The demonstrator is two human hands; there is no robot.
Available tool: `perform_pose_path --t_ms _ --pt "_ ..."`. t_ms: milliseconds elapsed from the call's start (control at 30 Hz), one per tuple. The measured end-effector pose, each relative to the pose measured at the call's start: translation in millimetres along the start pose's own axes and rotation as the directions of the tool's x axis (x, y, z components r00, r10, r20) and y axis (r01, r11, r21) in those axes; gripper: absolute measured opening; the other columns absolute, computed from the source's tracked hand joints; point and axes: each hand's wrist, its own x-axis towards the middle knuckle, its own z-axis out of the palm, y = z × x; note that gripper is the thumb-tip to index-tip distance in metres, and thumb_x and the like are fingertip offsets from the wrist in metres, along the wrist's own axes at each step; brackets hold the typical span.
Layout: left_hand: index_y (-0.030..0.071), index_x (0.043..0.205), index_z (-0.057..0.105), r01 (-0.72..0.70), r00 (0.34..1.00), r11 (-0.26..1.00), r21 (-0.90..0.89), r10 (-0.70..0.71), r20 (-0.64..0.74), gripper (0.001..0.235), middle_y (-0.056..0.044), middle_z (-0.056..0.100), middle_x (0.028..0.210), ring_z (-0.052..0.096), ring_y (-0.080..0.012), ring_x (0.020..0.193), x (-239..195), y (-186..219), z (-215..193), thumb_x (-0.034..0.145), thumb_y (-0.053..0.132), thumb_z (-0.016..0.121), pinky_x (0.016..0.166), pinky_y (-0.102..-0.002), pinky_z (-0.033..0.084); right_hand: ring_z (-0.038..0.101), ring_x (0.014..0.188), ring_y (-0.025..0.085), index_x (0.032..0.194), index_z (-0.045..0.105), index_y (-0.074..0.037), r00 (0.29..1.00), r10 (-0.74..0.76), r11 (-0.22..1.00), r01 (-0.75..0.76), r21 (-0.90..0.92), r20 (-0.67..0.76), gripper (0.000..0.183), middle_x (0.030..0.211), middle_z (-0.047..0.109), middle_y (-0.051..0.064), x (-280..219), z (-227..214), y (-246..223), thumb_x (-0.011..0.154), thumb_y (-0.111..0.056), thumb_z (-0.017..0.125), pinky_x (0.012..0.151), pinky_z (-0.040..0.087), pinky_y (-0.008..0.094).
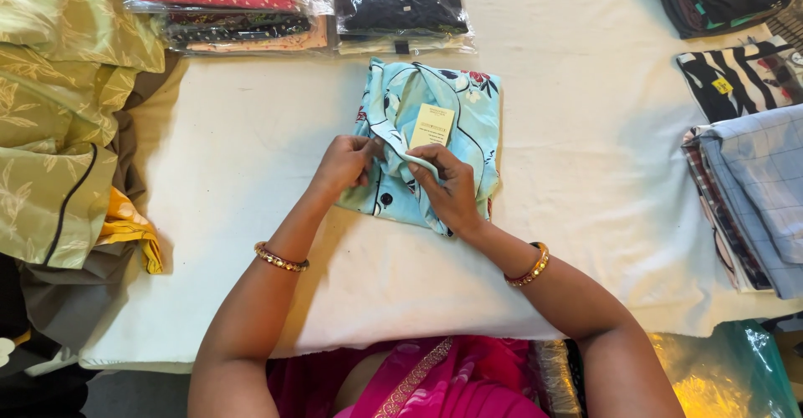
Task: The person folds a black t-shirt and places it into a clear plastic bag, then sets it aside. They then unfold a light blue floral shirt, fold it neatly, and place it into another clear plastic bag.
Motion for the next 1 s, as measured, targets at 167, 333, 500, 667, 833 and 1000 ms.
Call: perform_pose_path --t_ms 167,333,500,667,833,1000 --pt "0.002 0.084 0.067 0.067 0.99 0.989 -0.134 -0.048 0.136 0.033 0.0 0.059 0.064 0.056 -0.0112 0.045 8 -13 -2 0.101 0.031 0.067 0.038 -0.026 0.036 0.062 0.083 0.002 0.115 0.069 -0.002 0.998 -0.046 0.991 0.051 -0.127 0.039 0.016 0.093 0.07 0.0 -2 2 -5 0.1 -0.003 0.069 0.073 0.052 0.021" --pt "0.008 0.083 0.069 -0.028 0.993 0.992 -0.127 0.042 0.108 0.032 0.002 0.061 0.065 0.056 -0.0083 0.047 2 1 -26 0.102 0.034 0.064 0.042 -0.023 0.039 0.062 0.076 0.007 0.115 0.069 -0.003 0.986 -0.114 0.968 0.137 -0.211 0.118 0.022 0.094 0.073 0.004 -2 -1 -18 0.094 -0.006 0.075 0.069 0.052 0.022" --pt "0.006 0.08 0.069 -0.021 0.997 1.0 0.013 0.02 0.073 0.038 0.004 0.063 0.067 0.057 -0.0041 0.052 -1 4 -45 0.105 0.032 0.057 0.05 -0.022 0.053 0.06 0.069 0.01 0.106 0.074 -0.005 0.955 -0.083 0.919 0.183 -0.348 0.285 0.025 0.078 0.069 0.006 4 -9 -38 0.086 -0.016 0.085 0.063 0.05 0.025" --pt "0.0 0.082 0.069 -0.026 0.985 0.996 0.081 0.012 0.174 0.035 0.0 0.061 0.062 0.055 -0.0111 0.047 2 -2 -45 0.105 0.022 0.053 0.046 -0.027 0.045 0.066 0.077 0.007 0.102 0.074 -0.002 0.997 -0.039 0.952 0.018 -0.306 -0.063 0.01 0.087 0.074 0.004 26 -47 -10 0.096 -0.011 0.073 0.069 0.055 0.025" --pt "0.003 0.086 0.075 -0.015 0.992 0.946 0.324 -0.026 0.122 0.034 -0.006 0.065 0.065 0.062 -0.0149 0.051 -5 11 -43 0.103 0.027 0.058 0.052 -0.03 0.049 0.07 0.071 0.007 0.11 0.072 -0.002 0.978 0.105 0.938 -0.157 -0.309 -0.178 0.013 0.081 0.074 0.005 59 -114 -17 0.099 -0.009 0.068 0.066 0.058 0.024" --pt "0.003 0.082 0.074 0.096 0.994 0.766 0.636 -0.103 -0.026 0.035 -0.012 0.074 0.071 0.073 -0.0208 0.058 -18 31 -36 0.098 0.029 0.059 0.066 -0.033 0.057 0.07 0.063 0.009 0.119 0.07 -0.006 0.91 0.405 0.746 -0.388 -0.542 -0.093 0.025 0.072 0.075 0.005 56 -129 -53 0.095 -0.013 0.072 0.061 0.056 0.024"
